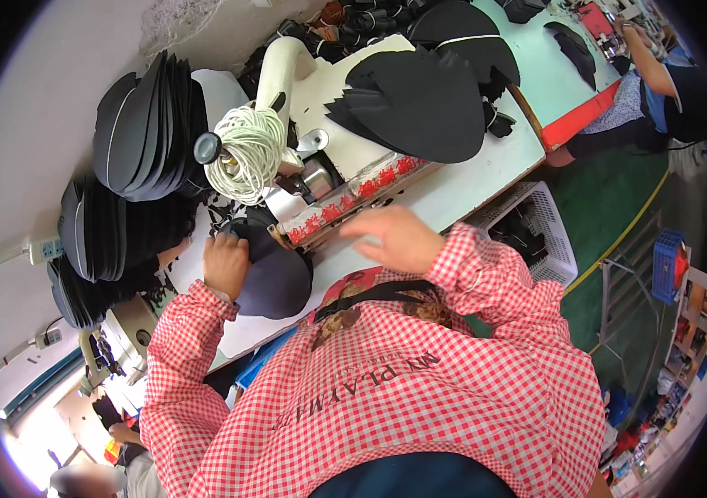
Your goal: Sewing and organizing black fabric shoe upper components using an industrial sewing machine.
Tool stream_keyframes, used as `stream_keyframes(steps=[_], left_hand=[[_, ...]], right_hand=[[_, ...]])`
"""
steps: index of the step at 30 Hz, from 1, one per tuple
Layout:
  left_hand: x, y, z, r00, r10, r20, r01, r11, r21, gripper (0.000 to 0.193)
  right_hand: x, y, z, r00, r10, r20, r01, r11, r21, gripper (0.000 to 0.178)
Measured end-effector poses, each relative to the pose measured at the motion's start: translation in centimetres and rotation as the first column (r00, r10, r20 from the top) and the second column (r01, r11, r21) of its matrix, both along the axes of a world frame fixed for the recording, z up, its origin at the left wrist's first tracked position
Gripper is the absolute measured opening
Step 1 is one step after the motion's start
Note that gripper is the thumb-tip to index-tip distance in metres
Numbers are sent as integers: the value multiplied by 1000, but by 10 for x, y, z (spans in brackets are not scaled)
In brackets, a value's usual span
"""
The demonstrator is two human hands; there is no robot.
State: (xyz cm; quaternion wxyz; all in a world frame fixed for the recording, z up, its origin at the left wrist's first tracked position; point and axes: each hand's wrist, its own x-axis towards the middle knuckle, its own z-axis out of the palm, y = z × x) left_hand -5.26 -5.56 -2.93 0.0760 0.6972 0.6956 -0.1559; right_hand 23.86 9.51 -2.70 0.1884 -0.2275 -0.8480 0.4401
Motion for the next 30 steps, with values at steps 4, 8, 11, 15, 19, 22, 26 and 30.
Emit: stream_keyframes(steps=[4, 8, 11, 15, 19, 22, 26, 30], left_hand=[[39, 24, 61, 871, -206, 447, 321, 926, -199, 15], [61, 55, 87, 685, 31, 728, 116, 982, -151, 15], [27, 54, 45, 445, 399, 801, 41, 885, -464, 17], [5, 60, 28, 5, 764, 645, -28, 645, -764, 17], [-8, 78, 35, -111, 882, 457, -82, 450, -889, 20], [-16, 80, 19, -110, 781, 615, -82, 610, -788, 21], [-3, 86, 6, -280, 702, 655, -276, 594, -755, 21], [42, 87, 11, 86, 731, 677, -359, 657, -664, 27]], right_hand=[[-7, -7, -11, 926, 348, -148, -333, 936, 116, 22], [-16, 0, 11, 925, 370, -83, -367, 818, -443, 21], [-30, -15, 13, 991, 71, -110, -102, 947, -306, 21], [-52, -46, -7, 996, -49, -74, 9, 886, -463, 35], [-74, -60, -13, 989, -44, -144, -96, 551, -829, 43], [-84, -63, -18, 948, -195, -252, -123, 505, -854, 45], [-74, -44, -21, 974, -180, -139, -9, 581, -814, 40], [-46, 1, -15, 998, -55, 15, 56, 902, -428, 29]])
